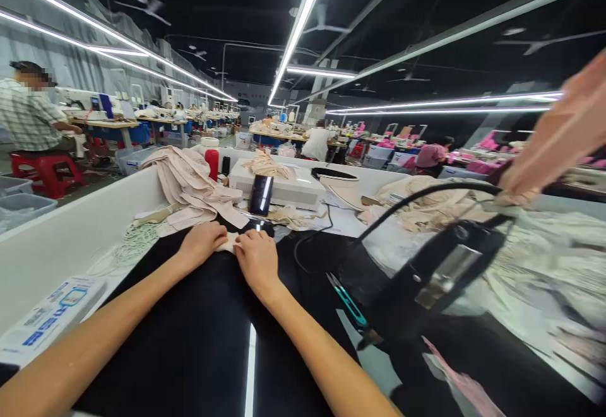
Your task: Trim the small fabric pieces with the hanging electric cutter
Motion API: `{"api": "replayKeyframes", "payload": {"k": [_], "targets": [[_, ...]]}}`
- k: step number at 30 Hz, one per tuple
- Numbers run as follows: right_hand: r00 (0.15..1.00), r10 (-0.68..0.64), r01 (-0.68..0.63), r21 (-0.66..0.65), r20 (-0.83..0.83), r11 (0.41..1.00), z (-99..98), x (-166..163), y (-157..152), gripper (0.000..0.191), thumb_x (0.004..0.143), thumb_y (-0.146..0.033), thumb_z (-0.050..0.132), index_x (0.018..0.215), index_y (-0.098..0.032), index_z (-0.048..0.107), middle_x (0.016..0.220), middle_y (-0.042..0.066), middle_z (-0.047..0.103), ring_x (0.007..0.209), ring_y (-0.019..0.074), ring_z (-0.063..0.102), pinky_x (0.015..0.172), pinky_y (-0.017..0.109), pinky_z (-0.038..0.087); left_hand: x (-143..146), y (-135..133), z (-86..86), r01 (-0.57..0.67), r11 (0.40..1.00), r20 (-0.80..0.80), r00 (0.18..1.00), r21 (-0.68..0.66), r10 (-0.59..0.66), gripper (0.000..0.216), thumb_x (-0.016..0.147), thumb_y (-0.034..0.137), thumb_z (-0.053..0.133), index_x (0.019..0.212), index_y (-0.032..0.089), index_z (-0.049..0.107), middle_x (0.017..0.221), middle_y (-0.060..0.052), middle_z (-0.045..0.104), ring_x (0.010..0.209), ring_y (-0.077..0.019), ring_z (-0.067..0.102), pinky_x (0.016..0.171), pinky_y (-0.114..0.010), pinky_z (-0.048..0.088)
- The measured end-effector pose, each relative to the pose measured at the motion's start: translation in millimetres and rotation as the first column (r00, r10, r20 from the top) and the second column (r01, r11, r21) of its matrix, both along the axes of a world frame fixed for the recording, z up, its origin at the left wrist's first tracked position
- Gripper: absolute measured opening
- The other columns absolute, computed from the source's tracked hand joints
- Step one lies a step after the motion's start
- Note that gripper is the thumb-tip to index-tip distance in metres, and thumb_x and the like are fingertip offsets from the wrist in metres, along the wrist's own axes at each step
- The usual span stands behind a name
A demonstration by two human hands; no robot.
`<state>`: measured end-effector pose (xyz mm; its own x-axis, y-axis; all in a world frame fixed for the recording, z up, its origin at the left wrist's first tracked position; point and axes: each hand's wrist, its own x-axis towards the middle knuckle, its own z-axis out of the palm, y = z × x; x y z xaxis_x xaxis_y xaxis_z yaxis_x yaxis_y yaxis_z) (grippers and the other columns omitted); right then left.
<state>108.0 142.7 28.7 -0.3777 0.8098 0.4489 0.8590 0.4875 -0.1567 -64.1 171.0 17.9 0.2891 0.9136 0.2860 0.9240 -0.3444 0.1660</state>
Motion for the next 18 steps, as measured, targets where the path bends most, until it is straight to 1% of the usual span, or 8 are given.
{"api": "replayKeyframes", "payload": {"k": [3, 5, 7, 9, 11, 14, 16, 18], "targets": [[0.996, 0.079, -0.08, 0.018, 0.041, 0.997, 7.6, 5, -41, 0.016, 0.095, -0.033, 0.061, 0.105, -0.022, 0.068, 0.113, 0.005, 0.069, 0.108, 0.0231, 0.058, 0.089, 0.036, 0.043, -6, -6, 1.3, 0.048, 0.998, 0.009, 0.999, 0.049, -0.049, 0.018, 0.097, 0.029, 0.054, 0.097, 0.016, 0.067, 0.1, -0.007, 0.068, 0.095, -0.0229, 0.064, 0.087, -0.041, 0.051], [0.986, 0.155, -0.156, 0.019, 0.062, 0.988, 5.2, 13, -77, 0.016, 0.094, -0.039, 0.062, 0.1, -0.025, 0.067, 0.109, -0.002, 0.07, 0.105, 0.0181, 0.059, 0.088, 0.031, 0.044, -11, -10, 3.9, 0.079, 0.993, 0.025, 0.996, 0.091, -0.082, 0.026, 0.097, 0.033, 0.047, 0.095, 0.016, 0.067, 0.1, -0.01, 0.068, 0.094, -0.0267, 0.063, 0.086, -0.041, 0.048], [0.955, 0.297, -0.296, 0.061, -0.006, 0.953, -6.4, 28, -113, 0.014, 0.093, -0.037, 0.063, 0.095, -0.023, 0.065, 0.103, -0.003, 0.07, 0.097, 0.0163, 0.061, 0.084, 0.03, 0.046, -14, -16, 5.5, 0.121, 0.984, 0.034, 0.991, 0.128, -0.126, 0.035, 0.099, 0.037, 0.038, 0.099, 0.016, 0.067, 0.103, -0.011, 0.068, 0.096, -0.0284, 0.061, 0.088, -0.043, 0.046], [0.933, 0.348, -0.325, 0.195, -0.096, 0.925, -24.0, 50, -146, 0.015, 0.09, -0.037, 0.065, 0.088, -0.022, 0.064, 0.095, -0.003, 0.071, 0.087, 0.0156, 0.062, 0.077, 0.03, 0.047, -14, -25, 4.6, 0.161, 0.975, 0.036, 0.985, 0.156, -0.169, 0.043, 0.1, 0.041, 0.032, 0.099, 0.015, 0.066, 0.103, -0.012, 0.068, 0.095, -0.0288, 0.061, 0.088, -0.044, 0.045], [0.935, 0.316, -0.252, 0.323, -0.163, 0.912, -39.7, 78, -173, 0.019, 0.089, -0.039, 0.064, 0.082, -0.022, 0.063, 0.087, -0.003, 0.072, 0.076, 0.0152, 0.063, 0.069, 0.029, 0.048, -10, -35, 1.2, 0.211, 0.963, 0.03, 0.975, 0.17, -0.219, 0.046, 0.101, 0.044, 0.031, 0.1, 0.015, 0.067, 0.105, -0.012, 0.068, 0.097, -0.0286, 0.061, 0.09, -0.044, 0.045], [0.969, 0.123, -0.068, 0.245, -0.212, 0.967, -47.8, 123, -201, 0.015, 0.093, -0.037, 0.06, 0.092, -0.024, 0.066, 0.092, -0.001, 0.074, 0.083, 0.0182, 0.066, 0.073, 0.03, 0.051, 2, -49, -6.2, 0.298, 0.94, 0.006, 0.953, 0.167, -0.303, 0.045, 0.102, 0.047, 0.034, 0.104, 0.018, 0.069, 0.109, -0.009, 0.069, 0.101, -0.027, 0.062, 0.093, -0.043, 0.045], [0.988, 0.01, 0.015, 0.161, -0.154, 0.987, -44.9, 148, -215, 0.017, 0.095, -0.033, 0.058, 0.107, -0.023, 0.066, 0.105, 0.003, 0.074, 0.096, 0.0217, 0.068, 0.084, 0.033, 0.054, 16, -57, -10.8, 0.366, 0.916, -0.003, 0.929, 0.167, -0.37, 0.043, 0.102, 0.048, 0.037, 0.104, 0.02, 0.07, 0.108, -0.008, 0.07, 0.1, -0.0252, 0.063, 0.094, -0.041, 0.047], [0.991, -0.106, 0.118, 0.146, -0.088, 0.982, -42.3, 166, -224, 0.025, 0.096, -0.029, 0.056, 0.119, -0.02, 0.063, 0.116, 0.008, 0.071, 0.106, 0.0257, 0.066, 0.089, 0.038, 0.054, 33, -66, -14.0, 0.436, 0.882, -0.007, 0.897, 0.176, -0.442, 0.041, 0.102, 0.046, 0.038, 0.104, 0.021, 0.071, 0.106, -0.007, 0.071, 0.097, -0.0233, 0.065, 0.092, -0.039, 0.049]]}}
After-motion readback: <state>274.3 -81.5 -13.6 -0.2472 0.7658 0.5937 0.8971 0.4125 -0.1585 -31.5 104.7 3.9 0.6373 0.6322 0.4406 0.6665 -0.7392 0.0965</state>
